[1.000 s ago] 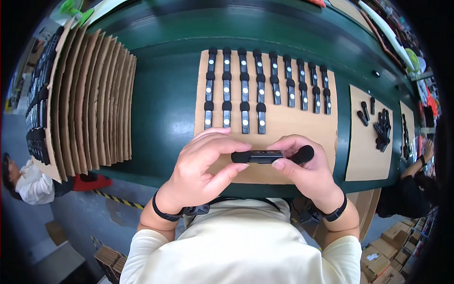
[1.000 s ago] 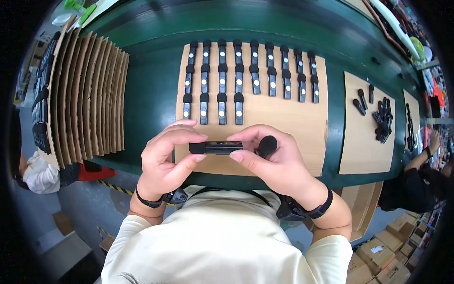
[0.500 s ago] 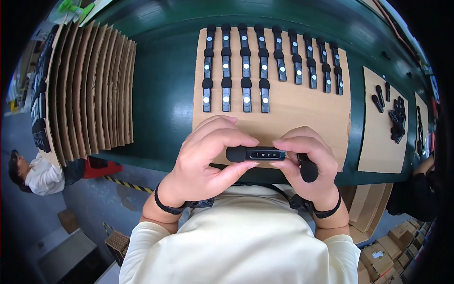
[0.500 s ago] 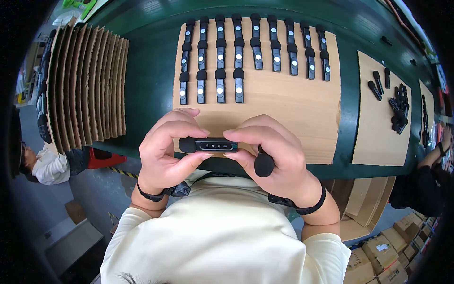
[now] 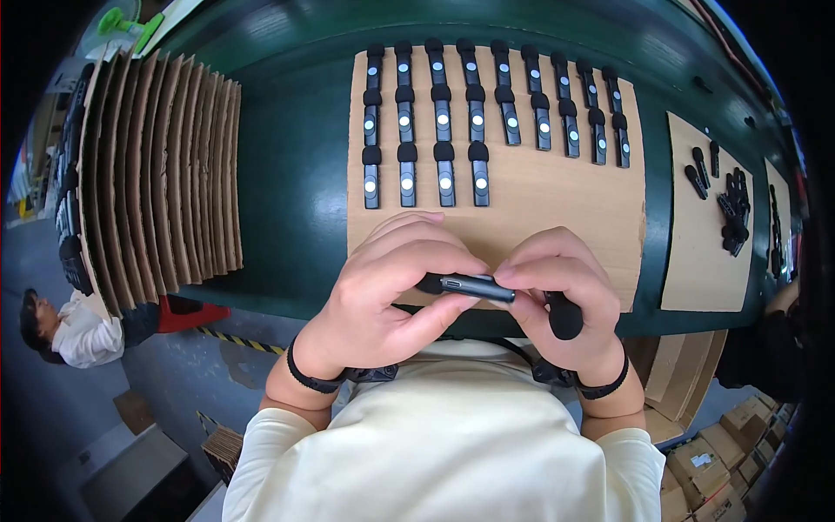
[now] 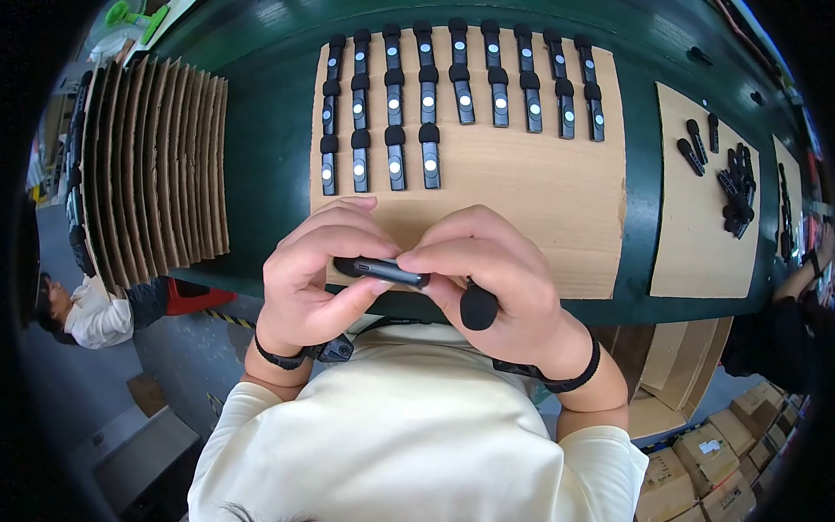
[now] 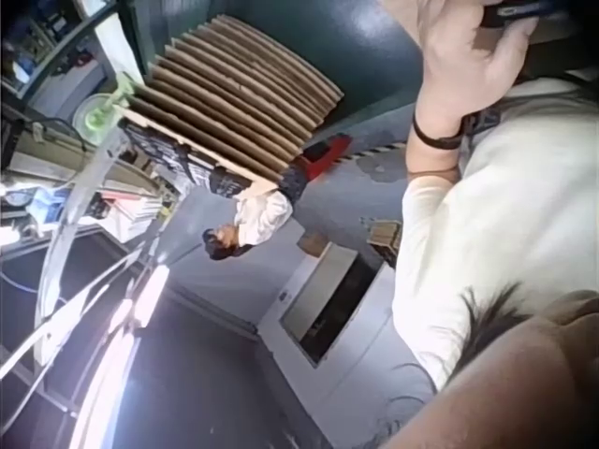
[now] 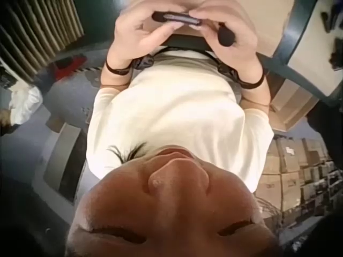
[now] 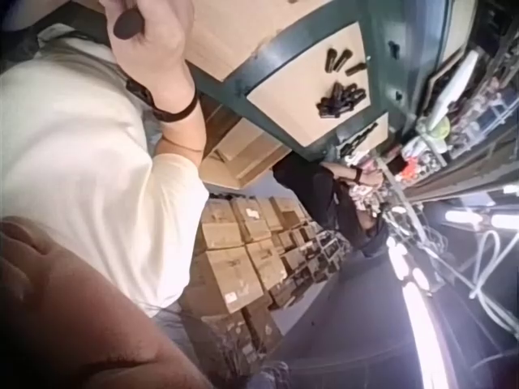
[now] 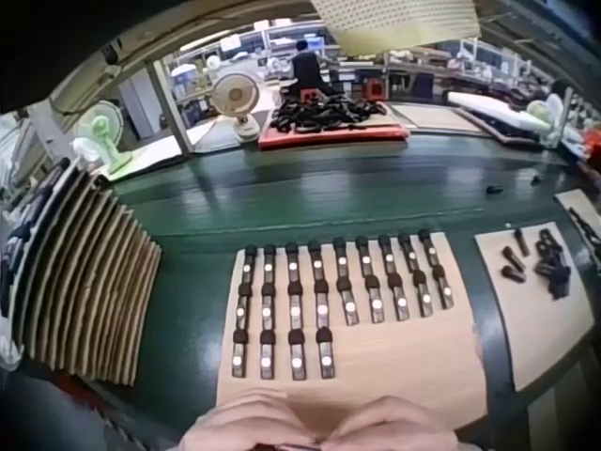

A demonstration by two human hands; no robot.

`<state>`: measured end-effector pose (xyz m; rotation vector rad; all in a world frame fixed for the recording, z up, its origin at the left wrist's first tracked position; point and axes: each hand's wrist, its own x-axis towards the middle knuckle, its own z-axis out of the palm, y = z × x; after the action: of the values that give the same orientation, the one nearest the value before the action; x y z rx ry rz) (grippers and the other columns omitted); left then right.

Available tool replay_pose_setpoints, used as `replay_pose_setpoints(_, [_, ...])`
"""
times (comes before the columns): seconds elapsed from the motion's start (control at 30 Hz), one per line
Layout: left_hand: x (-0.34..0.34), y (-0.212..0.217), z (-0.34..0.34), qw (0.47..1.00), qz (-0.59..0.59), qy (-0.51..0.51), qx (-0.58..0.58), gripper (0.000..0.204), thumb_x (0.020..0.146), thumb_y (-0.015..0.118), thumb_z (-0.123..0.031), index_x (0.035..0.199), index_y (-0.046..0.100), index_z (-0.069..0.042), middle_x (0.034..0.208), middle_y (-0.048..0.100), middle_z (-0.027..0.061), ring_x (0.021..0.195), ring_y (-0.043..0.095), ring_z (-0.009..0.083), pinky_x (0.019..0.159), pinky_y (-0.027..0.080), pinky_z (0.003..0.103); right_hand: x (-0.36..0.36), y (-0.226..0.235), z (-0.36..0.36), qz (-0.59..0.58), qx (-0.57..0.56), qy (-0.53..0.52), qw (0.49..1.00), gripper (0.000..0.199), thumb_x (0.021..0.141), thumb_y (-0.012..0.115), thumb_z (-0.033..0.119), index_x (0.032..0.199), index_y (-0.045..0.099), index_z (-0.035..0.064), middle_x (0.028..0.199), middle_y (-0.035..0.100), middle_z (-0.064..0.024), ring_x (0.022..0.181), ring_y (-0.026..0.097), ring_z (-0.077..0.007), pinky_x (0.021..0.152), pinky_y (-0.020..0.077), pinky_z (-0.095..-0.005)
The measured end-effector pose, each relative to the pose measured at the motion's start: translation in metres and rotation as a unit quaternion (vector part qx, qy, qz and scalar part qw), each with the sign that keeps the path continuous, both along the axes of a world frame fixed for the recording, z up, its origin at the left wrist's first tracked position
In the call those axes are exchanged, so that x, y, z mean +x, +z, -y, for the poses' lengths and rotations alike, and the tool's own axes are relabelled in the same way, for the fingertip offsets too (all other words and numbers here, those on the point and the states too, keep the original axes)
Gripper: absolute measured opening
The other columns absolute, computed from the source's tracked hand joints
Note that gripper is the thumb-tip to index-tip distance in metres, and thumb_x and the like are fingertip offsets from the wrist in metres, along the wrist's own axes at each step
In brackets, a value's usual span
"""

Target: The person picks up a microphone and a clip, fits the clip onto the microphone, and places the assembled unit onto a cardboard sheet, repeating this process for multiple units.

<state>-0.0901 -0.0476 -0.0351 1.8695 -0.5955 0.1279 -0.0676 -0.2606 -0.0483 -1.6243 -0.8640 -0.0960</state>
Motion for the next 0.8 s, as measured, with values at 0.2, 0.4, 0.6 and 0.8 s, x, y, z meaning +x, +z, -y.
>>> replay_pose_setpoints(0.2, [0.002,-0.008,-0.002,1.0,0.006,-0.01,0.017,0.028,0.068,0.074,-0.002,0.095,0.066,-0.004,0.093,0.065,0.0088,0.089,0.063,0.028,0.097,0.044,0.047,0.0,0.013,-0.007,-0.033,-0.015,0.006,0.999,0.034,0.073,0.074,-0.008,0.104,0.066,0.0028,0.091,0.062,-0.0103,0.07,0.055,-0.0163,0.055,0.0422,-0.0246])
replay_pose_setpoints(0.4, [0.002,-0.009,-0.008,0.997,0.041,0.025,0.062,0.029,0.069,0.074,-0.003,0.096,0.066,-0.005,0.097,0.065,0.0094,0.093,0.062,0.0287,0.095,0.044,0.046,0.002,0.009,-0.013,0.035,-0.101,-0.018,0.994,0.038,0.07,0.074,-0.006,0.105,0.065,0.003,0.087,0.063,-0.0115,0.069,0.059,-0.0236,0.058,0.0465,-0.0304])
replay_pose_setpoints(0.6, [-0.001,-0.014,-0.031,0.991,0.025,0.108,0.079,0.028,0.072,0.073,-0.002,0.099,0.065,-0.003,0.1,0.066,0.0121,0.095,0.063,0.03,0.096,0.044,0.043,0.018,0.008,-0.004,0.087,-0.244,-0.098,0.961,0.036,0.07,0.073,-0.004,0.104,0.064,0.0017,0.085,0.064,-0.0129,0.074,0.063,-0.0289,0.062,0.0499,-0.036])
replay_pose_setpoints(0.8, [0.005,-0.039,-0.055,0.969,-0.029,0.241,0.047,0.043,0.078,0.07,-0.002,0.118,0.057,-0.001,0.125,0.057,0.0171,0.116,0.055,0.0296,0.101,0.041,0.039,0.032,-0.003,0.009,0.176,-0.344,-0.184,0.904,0.03,0.072,0.072,-0.002,0.1,0.063,0.0019,0.087,0.064,-0.0119,0.076,0.063,-0.0292,0.064,0.0514,-0.0363])
